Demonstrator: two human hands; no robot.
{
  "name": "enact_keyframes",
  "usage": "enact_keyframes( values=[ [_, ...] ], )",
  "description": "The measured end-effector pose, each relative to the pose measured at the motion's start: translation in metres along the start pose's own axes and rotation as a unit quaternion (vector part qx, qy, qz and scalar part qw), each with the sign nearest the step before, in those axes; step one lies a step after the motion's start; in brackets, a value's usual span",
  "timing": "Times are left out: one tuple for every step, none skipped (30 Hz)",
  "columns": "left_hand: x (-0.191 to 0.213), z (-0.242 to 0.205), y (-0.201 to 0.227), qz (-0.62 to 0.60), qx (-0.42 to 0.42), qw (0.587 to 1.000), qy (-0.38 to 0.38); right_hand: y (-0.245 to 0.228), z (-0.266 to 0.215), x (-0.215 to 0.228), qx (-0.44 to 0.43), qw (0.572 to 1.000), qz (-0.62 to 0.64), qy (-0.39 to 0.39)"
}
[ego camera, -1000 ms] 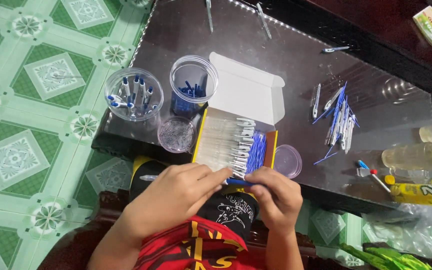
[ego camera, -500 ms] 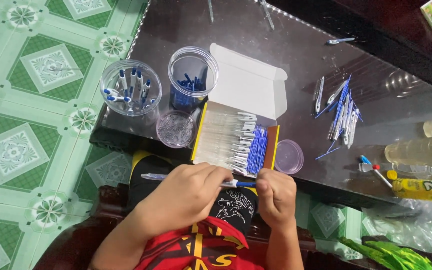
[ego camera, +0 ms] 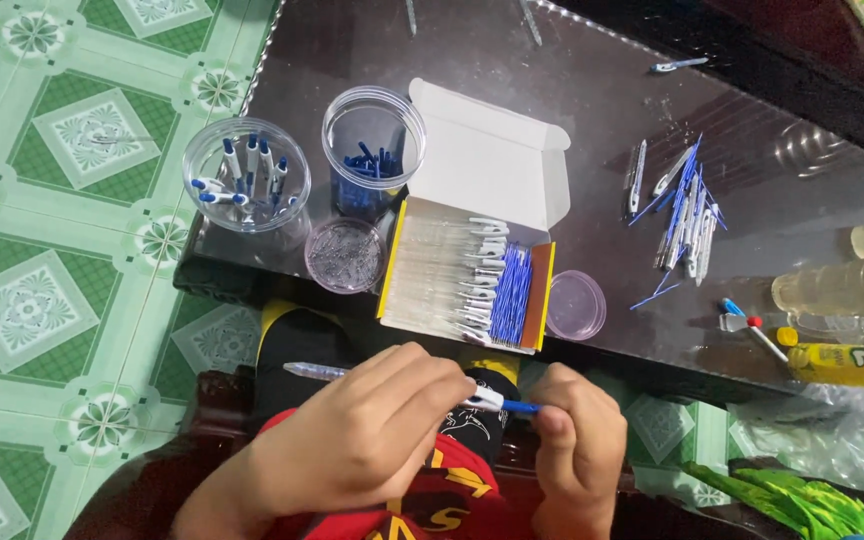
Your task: Assembling ballpoint pens by inserting ink refills into barrels and attaching caps.
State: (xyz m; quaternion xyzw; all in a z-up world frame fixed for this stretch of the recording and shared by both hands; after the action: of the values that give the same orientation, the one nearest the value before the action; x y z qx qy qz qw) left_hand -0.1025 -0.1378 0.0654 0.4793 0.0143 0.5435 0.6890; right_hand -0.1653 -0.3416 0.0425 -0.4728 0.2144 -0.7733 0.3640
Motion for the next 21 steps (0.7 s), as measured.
enact_keyframes(
  values=[
    [0.002,-0.002,0.0,0.0,0.001,1.0,0.0,0.001,0.001,0.001,-0.001,1.0,0.001,-0.001],
    [0.003,-0.003,0.0,0.035,0.005,0.999,-0.009,0.0,0.002,0.0,0.03,0.999,0.027,-0.007],
    [0.005,-0.004,-0.001,0.07,0.009,0.997,-0.017,-0.002,0.003,0.001,0.063,0.997,0.053,-0.014],
    [0.006,-0.006,-0.003,0.071,0.009,0.997,-0.017,0.001,-0.001,0.003,0.063,0.996,0.053,-0.015],
    [0.007,-0.007,-0.007,0.155,0.03,0.987,-0.005,0.005,-0.005,0.007,0.048,0.997,0.062,0.008],
    [0.009,-0.009,-0.012,0.239,0.051,0.97,0.006,0.009,-0.01,0.011,0.034,0.996,0.071,0.03],
    [0.007,-0.009,-0.011,0.238,0.053,0.97,0.006,-0.001,-0.004,0.009,0.033,0.996,0.071,0.029],
    [0.005,-0.01,-0.01,0.231,0.049,0.972,-0.011,-0.011,0.001,0.008,0.027,0.997,0.052,0.058],
    [0.002,-0.011,-0.009,0.223,0.046,0.973,-0.027,-0.021,0.006,0.008,0.02,0.996,0.033,0.086],
    [0.003,-0.011,-0.008,0.222,0.048,0.973,-0.029,-0.02,0.007,0.009,0.017,0.996,0.033,0.085],
    [0.004,-0.01,-0.006,0.226,0.037,0.973,-0.03,-0.019,0.008,0.01,0.036,0.995,0.035,0.082],
    [0.005,-0.01,-0.004,0.23,0.026,0.972,-0.032,-0.019,0.01,0.011,0.054,0.995,0.037,0.079],
    [0.007,-0.009,-0.002,0.231,0.027,0.972,-0.031,-0.025,0.013,0.008,0.055,0.995,0.038,0.078],
    [0.01,-0.008,0.001,0.205,0.023,0.978,-0.033,-0.03,0.017,0.007,0.035,0.993,0.028,0.107],
    [0.013,-0.007,0.003,0.179,0.018,0.983,-0.034,-0.036,0.02,0.006,0.017,0.991,0.019,0.134],
    [0.015,-0.007,0.004,0.18,0.02,0.983,-0.033,-0.029,0.015,0.008,0.017,0.991,0.019,0.132],
    [0.02,-0.007,0.004,0.174,0.026,0.984,-0.002,-0.022,0.01,0.01,0.026,0.988,0.044,0.146],
    [0.025,-0.007,0.004,0.167,0.032,0.985,0.03,-0.015,0.005,0.013,0.034,0.984,0.07,0.16],
    [0.028,-0.01,0.002,0.167,0.033,0.985,0.031,-0.007,0.002,0.016,0.035,0.984,0.07,0.159],
    [0.032,-0.013,-0.002,0.182,0.06,0.981,0.038,0.001,-0.001,0.02,0.054,0.979,0.103,0.167],
    [0.037,-0.016,-0.006,0.196,0.086,0.976,0.044,0.008,-0.005,0.023,0.072,0.972,0.135,0.176]
  ],
)
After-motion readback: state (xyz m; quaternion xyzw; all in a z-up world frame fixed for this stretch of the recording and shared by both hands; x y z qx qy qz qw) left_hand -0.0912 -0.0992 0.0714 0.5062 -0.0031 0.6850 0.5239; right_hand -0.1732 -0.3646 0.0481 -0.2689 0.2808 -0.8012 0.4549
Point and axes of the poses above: each hand's wrist, its own z-axis towards the middle knuckle, its own x-axis out of the back of the hand, y = z × x, the point moved 3 cm from there along z, towards the middle knuckle, and after that the axes turned 6 degrees about x, right-handed, at the moved point
